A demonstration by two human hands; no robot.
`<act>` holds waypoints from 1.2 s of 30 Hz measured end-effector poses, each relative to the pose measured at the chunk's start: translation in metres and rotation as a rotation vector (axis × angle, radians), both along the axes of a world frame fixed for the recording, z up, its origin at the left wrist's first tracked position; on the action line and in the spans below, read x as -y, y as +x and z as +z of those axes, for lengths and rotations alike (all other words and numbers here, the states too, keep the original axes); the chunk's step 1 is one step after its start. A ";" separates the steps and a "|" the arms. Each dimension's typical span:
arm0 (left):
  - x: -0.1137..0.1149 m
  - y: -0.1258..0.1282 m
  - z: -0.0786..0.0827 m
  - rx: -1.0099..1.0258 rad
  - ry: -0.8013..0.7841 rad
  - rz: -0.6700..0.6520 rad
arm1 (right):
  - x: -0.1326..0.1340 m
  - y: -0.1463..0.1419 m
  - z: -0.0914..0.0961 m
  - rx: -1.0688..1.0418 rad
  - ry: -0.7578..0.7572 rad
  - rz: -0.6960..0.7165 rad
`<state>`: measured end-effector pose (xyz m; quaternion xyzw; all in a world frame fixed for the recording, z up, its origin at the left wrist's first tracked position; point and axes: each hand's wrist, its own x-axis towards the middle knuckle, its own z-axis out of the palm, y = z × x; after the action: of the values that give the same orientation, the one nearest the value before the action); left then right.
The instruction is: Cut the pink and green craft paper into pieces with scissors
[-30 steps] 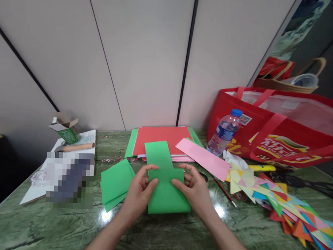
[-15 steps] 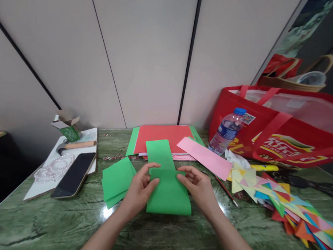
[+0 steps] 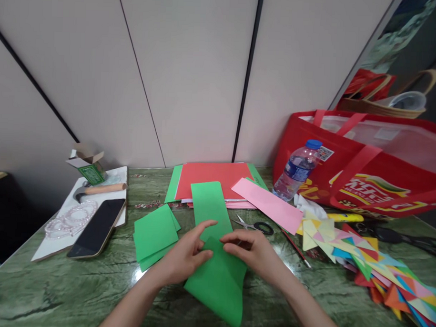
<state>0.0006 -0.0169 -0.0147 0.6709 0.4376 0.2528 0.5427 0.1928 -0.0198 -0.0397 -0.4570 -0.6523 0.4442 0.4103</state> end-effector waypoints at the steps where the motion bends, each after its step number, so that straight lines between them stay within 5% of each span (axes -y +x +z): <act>1: 0.000 -0.001 0.000 0.006 -0.005 -0.008 | 0.000 0.000 0.000 0.016 0.012 0.022; 7: -0.003 -0.003 -0.001 0.010 -0.020 -0.010 | 0.002 -0.002 0.002 0.083 0.039 0.013; 12: -0.012 -0.006 0.003 -0.023 -0.052 0.173 | -0.002 0.000 -0.002 -0.004 0.042 -0.188; 15: -0.014 -0.003 0.004 0.136 -0.137 0.352 | -0.005 0.001 -0.005 -0.125 0.014 -0.338; 19: -0.009 0.007 0.001 0.368 -0.346 0.373 | -0.005 -0.003 -0.007 -0.266 -0.021 -0.457; 36: -0.006 0.015 -0.009 0.505 -0.336 0.479 | -0.002 -0.009 -0.009 -0.300 -0.038 -0.464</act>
<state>0.0159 -0.0110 -0.0238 0.3679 0.4698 0.4546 0.6613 0.1835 -0.0177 -0.0490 -0.5309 -0.4538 0.4134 0.5843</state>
